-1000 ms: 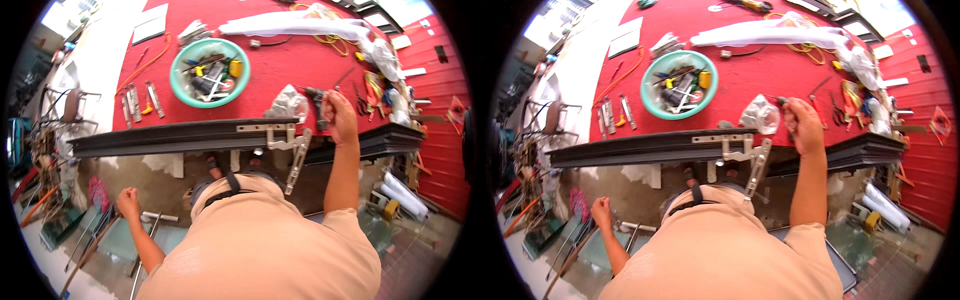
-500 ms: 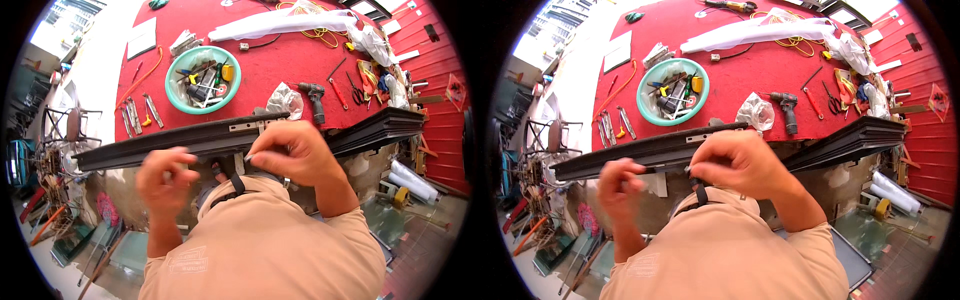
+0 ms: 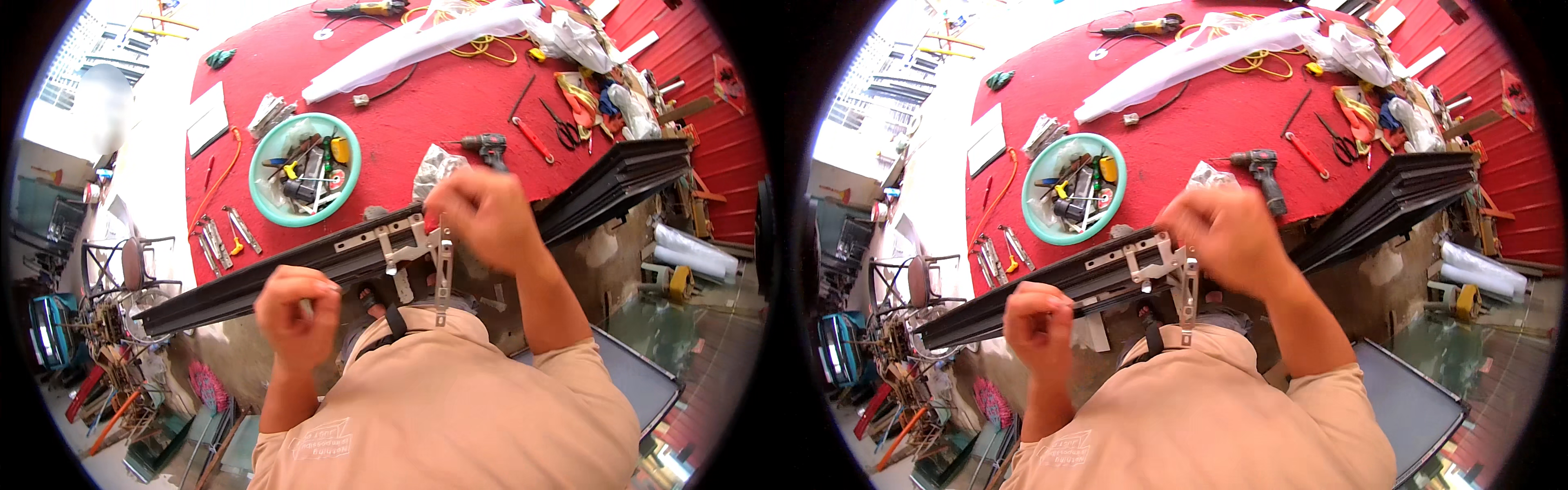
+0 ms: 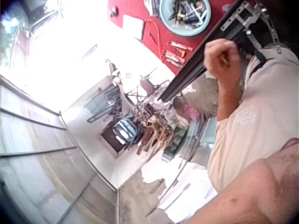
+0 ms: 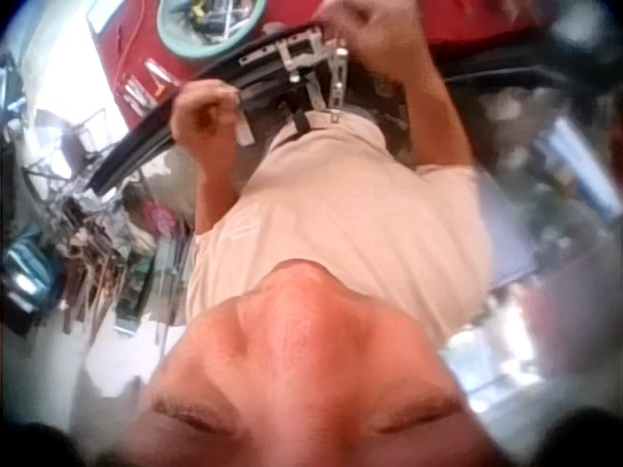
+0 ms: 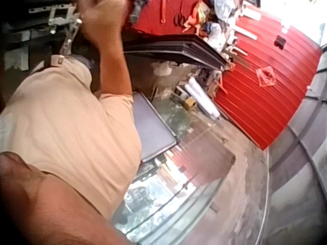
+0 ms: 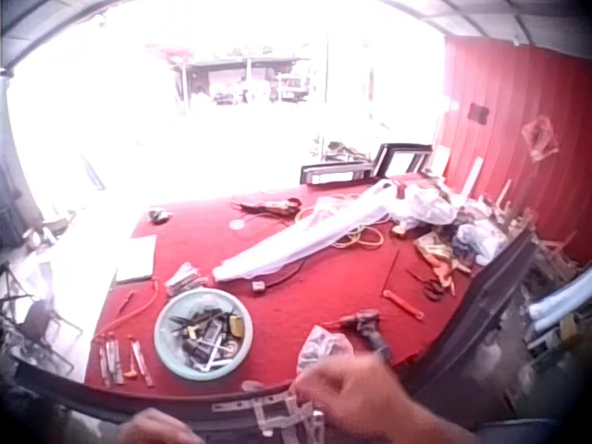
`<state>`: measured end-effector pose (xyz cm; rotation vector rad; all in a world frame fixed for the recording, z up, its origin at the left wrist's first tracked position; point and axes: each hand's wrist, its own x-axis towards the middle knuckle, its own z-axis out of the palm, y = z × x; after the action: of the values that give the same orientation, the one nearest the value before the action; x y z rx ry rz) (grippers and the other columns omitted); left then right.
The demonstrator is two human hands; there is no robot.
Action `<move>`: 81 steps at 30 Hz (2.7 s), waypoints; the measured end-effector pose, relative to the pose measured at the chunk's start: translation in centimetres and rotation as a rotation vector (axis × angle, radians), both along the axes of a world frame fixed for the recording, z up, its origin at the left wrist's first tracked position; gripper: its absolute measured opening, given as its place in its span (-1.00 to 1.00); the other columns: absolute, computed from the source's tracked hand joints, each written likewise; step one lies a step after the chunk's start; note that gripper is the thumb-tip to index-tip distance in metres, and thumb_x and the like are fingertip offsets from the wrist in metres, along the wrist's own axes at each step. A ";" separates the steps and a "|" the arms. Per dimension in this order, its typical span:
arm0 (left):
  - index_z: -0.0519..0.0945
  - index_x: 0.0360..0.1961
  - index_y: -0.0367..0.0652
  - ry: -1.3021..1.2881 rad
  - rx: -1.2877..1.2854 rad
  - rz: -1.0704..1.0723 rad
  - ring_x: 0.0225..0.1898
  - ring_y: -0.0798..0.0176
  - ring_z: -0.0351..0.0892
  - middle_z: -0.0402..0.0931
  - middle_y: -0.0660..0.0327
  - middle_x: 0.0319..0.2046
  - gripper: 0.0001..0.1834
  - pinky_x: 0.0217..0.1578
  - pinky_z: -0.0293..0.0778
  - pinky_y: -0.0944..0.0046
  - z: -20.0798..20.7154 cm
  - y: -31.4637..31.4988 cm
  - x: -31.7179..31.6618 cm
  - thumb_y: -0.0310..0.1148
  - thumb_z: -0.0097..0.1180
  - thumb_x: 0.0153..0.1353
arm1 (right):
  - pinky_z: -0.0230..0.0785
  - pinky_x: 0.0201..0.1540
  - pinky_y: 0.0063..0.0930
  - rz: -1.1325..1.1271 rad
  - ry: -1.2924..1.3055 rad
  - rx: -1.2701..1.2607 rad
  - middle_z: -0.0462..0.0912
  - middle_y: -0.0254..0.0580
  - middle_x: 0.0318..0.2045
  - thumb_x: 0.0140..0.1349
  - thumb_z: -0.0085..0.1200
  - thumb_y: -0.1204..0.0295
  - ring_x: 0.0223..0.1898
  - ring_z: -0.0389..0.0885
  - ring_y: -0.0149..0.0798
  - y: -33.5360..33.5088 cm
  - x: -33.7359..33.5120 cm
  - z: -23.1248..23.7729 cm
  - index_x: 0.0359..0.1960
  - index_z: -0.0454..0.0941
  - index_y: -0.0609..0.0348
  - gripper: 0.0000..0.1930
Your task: The person uses a drill to secure metal hinges and brackets to a black aluminum window frame, handling screws by hand and flipping the frame over to work on different sides.
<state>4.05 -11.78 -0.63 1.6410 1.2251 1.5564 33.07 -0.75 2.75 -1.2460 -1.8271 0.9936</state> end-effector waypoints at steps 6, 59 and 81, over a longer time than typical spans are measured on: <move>0.66 -0.10 -0.22 0.047 -0.073 0.304 -0.30 0.52 0.57 0.67 0.28 -0.27 -0.85 -0.31 0.48 0.44 -1.4 4.6 -2.7 -0.69 0.33 0.45 | 0.66 0.19 -0.04 -0.615 -0.451 -0.221 0.87 0.10 0.04 0.41 0.40 0.04 0.11 0.86 0.05 11.5 15.6 -21.5 0.28 0.73 0.19 -0.43; 0.62 0.11 -0.04 -1.245 -0.536 -0.357 -0.13 0.40 0.72 0.67 0.27 -0.02 -0.86 -0.14 0.72 0.40 -4.4 1.2 2.9 -0.29 0.25 0.67 | 0.64 -0.02 -0.20 0.144 -0.034 0.125 0.82 -0.08 -0.09 0.02 0.64 0.59 -0.12 0.83 -0.12 -6.5 4.6 1.2 -0.02 0.77 0.25 -0.56; 0.66 0.06 -0.19 -0.853 -0.601 -0.250 -0.33 0.44 0.71 0.79 0.13 -0.16 -0.82 -0.31 0.66 0.39 -2.1 1.0 3.0 -0.34 0.34 0.62 | 0.63 0.15 -0.27 0.266 -0.106 0.029 0.82 -0.12 0.04 0.05 0.68 0.59 0.05 0.82 -0.18 -5.5 5.4 1.5 0.16 0.70 0.28 -0.40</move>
<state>7.06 -10.74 -2.70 0.5960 0.8381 1.3146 38.43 -6.21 4.23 -1.0746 -2.1228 1.0548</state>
